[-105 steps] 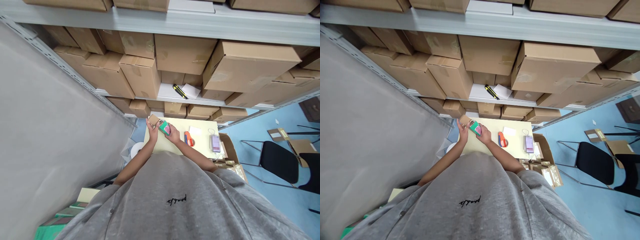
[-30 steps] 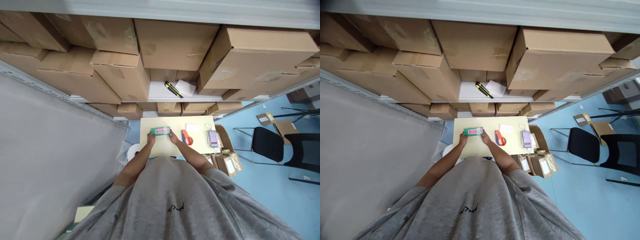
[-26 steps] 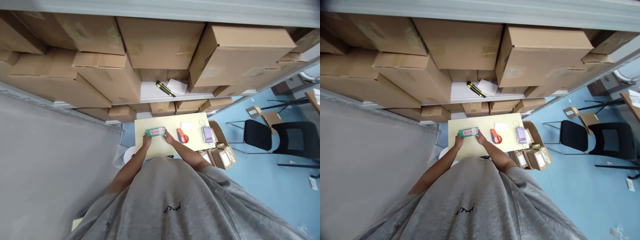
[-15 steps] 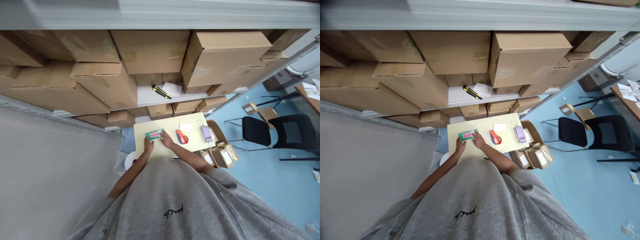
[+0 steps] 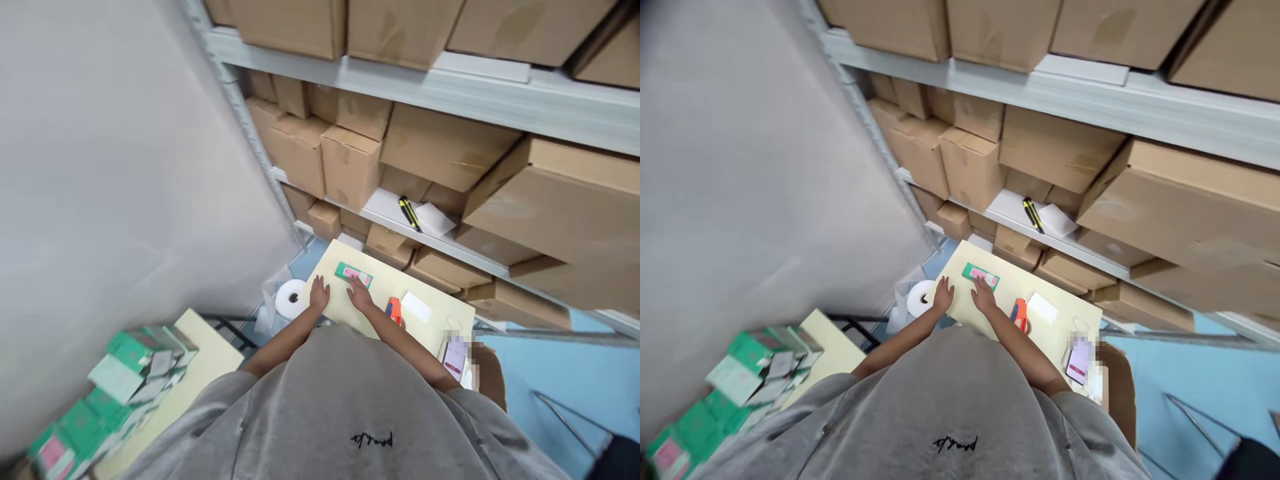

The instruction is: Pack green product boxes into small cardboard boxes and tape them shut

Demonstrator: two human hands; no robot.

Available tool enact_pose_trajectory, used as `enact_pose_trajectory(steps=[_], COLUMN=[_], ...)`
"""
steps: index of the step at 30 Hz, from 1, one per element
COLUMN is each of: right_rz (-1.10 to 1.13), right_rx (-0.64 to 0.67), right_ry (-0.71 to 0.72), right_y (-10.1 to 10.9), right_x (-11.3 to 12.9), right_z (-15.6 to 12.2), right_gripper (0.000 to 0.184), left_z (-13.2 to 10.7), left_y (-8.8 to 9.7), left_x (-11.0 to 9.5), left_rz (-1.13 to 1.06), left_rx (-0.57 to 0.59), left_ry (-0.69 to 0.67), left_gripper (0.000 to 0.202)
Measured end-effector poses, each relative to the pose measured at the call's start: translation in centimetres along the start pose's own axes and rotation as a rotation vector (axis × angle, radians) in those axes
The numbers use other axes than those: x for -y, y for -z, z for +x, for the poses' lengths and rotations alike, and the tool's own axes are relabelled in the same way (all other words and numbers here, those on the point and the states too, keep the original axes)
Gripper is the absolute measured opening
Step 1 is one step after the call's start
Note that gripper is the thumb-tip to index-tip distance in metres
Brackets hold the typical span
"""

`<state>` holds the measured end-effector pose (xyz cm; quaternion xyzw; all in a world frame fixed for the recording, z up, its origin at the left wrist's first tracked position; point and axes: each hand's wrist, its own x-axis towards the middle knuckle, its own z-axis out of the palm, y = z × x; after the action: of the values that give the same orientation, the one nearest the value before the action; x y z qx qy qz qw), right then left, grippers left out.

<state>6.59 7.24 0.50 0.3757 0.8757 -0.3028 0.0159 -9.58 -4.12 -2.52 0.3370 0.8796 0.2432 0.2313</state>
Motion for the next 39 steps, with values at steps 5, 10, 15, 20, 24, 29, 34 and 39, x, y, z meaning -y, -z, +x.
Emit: enact_pose_trajectory(steps=[5,10,15,20,24,29,34,39], right_rz=[-0.128,-0.194,-0.221,-0.230,-0.257,-0.275,-0.268,-0.221], right_rx=[0.032,0.081,0.149,0.218,0.275,0.341,0.367,0.383], right_ry=[0.171,0.358,0.535,0.714,0.828,0.929,1.017,1.135], right_y=[-0.5,-1.9,-4.6,-8.6,-12.2,-16.5,-20.9,-25.6], right_x=[3.2,8.3,14.3,19.8,23.9,29.4,35.9,43.2], right_z=[-0.5,-0.7,-1.6,-4.1,-6.9,-11.6,-17.0,-22.8], right_gripper=[0.057,0.057,0.057,0.057,0.056,0.057,0.056,0.055], left_z=[-6.0,-10.9,-15.8,-21.1,-25.7,-31.8,-38.2,-45.4], left_y=[2.3,6.2,9.7,11.4,12.2,13.7,16.8,21.2], left_x=[2.1,4.9,7.9,11.6,15.6,20.7,25.9,31.0], left_rz=[0.109,0.143,0.135,0.113,0.088,0.041,0.010,-0.003], left_rx=[-0.123,-0.252,-0.359,-0.436,-0.479,-0.543,-0.616,-0.753], left_ry=[0.132,0.297,0.473,0.625,0.718,0.835,0.904,0.939], left_gripper=[0.053,0.051,0.052,0.053,0.053,0.054,0.052,0.052])
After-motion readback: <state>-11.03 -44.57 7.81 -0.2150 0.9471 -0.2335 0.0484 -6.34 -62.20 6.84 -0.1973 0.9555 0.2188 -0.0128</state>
